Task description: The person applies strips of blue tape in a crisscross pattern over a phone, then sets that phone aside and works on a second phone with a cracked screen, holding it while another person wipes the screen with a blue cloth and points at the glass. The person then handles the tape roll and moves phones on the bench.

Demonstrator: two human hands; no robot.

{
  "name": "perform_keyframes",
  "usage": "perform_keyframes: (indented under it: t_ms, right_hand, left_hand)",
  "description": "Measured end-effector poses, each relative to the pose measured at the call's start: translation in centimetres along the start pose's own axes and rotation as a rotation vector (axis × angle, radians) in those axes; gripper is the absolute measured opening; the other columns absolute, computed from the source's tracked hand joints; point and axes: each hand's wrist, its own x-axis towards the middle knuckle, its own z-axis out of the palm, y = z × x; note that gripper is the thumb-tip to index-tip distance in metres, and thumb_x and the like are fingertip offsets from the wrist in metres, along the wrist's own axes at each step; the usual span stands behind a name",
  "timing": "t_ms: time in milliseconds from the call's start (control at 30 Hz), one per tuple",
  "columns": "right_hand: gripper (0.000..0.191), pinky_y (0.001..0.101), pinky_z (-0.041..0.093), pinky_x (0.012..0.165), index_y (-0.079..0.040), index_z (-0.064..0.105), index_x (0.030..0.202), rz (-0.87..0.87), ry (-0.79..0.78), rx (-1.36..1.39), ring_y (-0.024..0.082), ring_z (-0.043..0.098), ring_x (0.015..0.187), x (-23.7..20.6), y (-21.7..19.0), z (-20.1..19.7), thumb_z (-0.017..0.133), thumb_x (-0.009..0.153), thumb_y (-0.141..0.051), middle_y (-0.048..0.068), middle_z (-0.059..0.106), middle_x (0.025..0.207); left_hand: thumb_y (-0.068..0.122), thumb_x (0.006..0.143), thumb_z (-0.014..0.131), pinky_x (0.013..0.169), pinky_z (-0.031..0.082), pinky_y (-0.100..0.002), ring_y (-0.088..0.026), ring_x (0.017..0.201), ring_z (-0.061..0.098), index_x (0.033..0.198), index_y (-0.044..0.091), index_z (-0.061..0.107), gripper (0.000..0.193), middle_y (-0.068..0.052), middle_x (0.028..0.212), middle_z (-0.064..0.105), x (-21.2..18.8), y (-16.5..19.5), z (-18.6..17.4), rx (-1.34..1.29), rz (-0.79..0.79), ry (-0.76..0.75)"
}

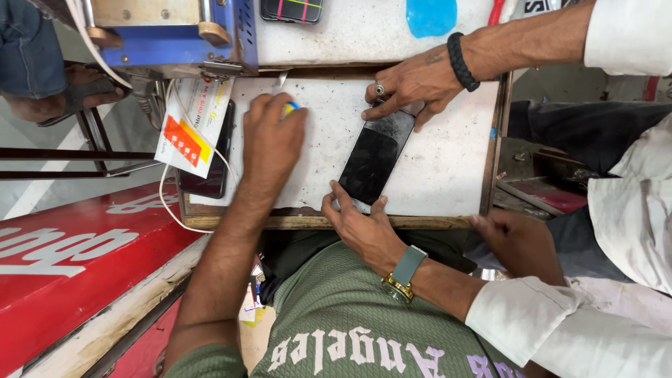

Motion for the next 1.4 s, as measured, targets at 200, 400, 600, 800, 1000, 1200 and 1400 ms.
perform_keyframes:
  t_ms: [200, 400, 600, 800, 1000, 1200, 1400]
  right_hand:
    - [0.061, 0.0415, 0.064, 0.082, 0.007, 0.056, 0.136, 0.034, 0.018, -0.034, 0.041, 0.042, 0.132, 4.4, 5.2, 18.7, 0.073, 0.078, 0.007, 0.019, 0.041, 0.138]
    - [0.060, 0.0410, 0.062, 0.090, 0.006, 0.058, 0.134, -0.037, -0.057, -0.140, 0.042, 0.039, 0.136, 4.8, 4.6, 17.6, 0.074, 0.076, 0.009, 0.020, 0.040, 0.139]
    - [0.057, 0.0402, 0.066, 0.079, 0.006, 0.059, 0.133, 0.014, 0.007, -0.027, 0.043, 0.038, 0.135, 4.4, 4.2, 16.7, 0.072, 0.077, 0.007, 0.020, 0.040, 0.138]
    - [0.043, 0.0429, 0.068, 0.068, 0.009, 0.061, 0.128, -0.007, -0.022, 0.034, 0.047, 0.032, 0.140, 3.5, 5.3, 16.4, 0.066, 0.086, 0.001, 0.022, 0.037, 0.139]
    - [0.051, 0.0413, 0.068, 0.073, 0.008, 0.058, 0.133, -0.005, -0.013, -0.021, 0.047, 0.035, 0.140, 4.0, 5.5, 17.4, 0.068, 0.082, 0.004, 0.022, 0.038, 0.139]
    - [0.063, 0.0377, 0.065, 0.081, 0.007, 0.054, 0.138, -0.022, -0.030, -0.076, 0.040, 0.043, 0.131, 4.7, 4.9, 18.0, 0.072, 0.078, 0.006, 0.020, 0.040, 0.139]
    - [0.065, 0.0376, 0.059, 0.095, 0.006, 0.055, 0.137, -0.048, -0.035, -0.192, 0.040, 0.041, 0.135, 4.7, 4.2, 17.6, 0.076, 0.075, 0.009, 0.019, 0.040, 0.140]
  left_hand:
    - [0.009, 0.090, 0.081, 0.104, 0.044, -0.049, -0.035, 0.125, 0.053, 0.110, 0.010, 0.080, 0.021, -0.011, 0.132, 0.066, 0.6, -5.2, 14.4, 0.135, -0.154, 0.098]
    - [0.008, 0.092, 0.081, 0.104, 0.045, -0.048, -0.036, 0.124, 0.052, 0.109, 0.010, 0.079, 0.018, -0.012, 0.132, 0.066, -0.1, -6.1, 14.6, 0.110, -0.131, 0.132]
    - [0.008, 0.083, 0.080, 0.103, 0.046, -0.049, -0.035, 0.124, 0.053, 0.106, 0.013, 0.080, 0.023, -0.011, 0.128, 0.066, 1.9, -1.4, 17.7, -0.080, 0.018, 0.053]
    - [0.011, 0.086, 0.078, 0.097, 0.045, -0.049, -0.034, 0.119, 0.054, 0.109, 0.010, 0.079, 0.023, -0.011, 0.126, 0.065, 2.1, 0.6, 19.3, -0.119, 0.026, -0.026]
    - [0.011, 0.087, 0.080, 0.098, 0.046, -0.049, -0.035, 0.120, 0.054, 0.109, 0.011, 0.080, 0.022, -0.010, 0.126, 0.066, -0.8, -3.0, 15.9, 0.057, -0.080, 0.077]
    - [0.006, 0.087, 0.082, 0.101, 0.046, -0.049, -0.034, 0.120, 0.054, 0.109, 0.009, 0.080, 0.023, -0.011, 0.127, 0.068, -4.5, -4.9, 14.2, 0.128, -0.179, 0.110]
    - [0.008, 0.086, 0.083, 0.097, 0.046, -0.047, -0.035, 0.118, 0.056, 0.107, 0.012, 0.081, 0.022, -0.012, 0.126, 0.068, -2.5, -4.0, 16.1, 0.105, -0.124, 0.082]
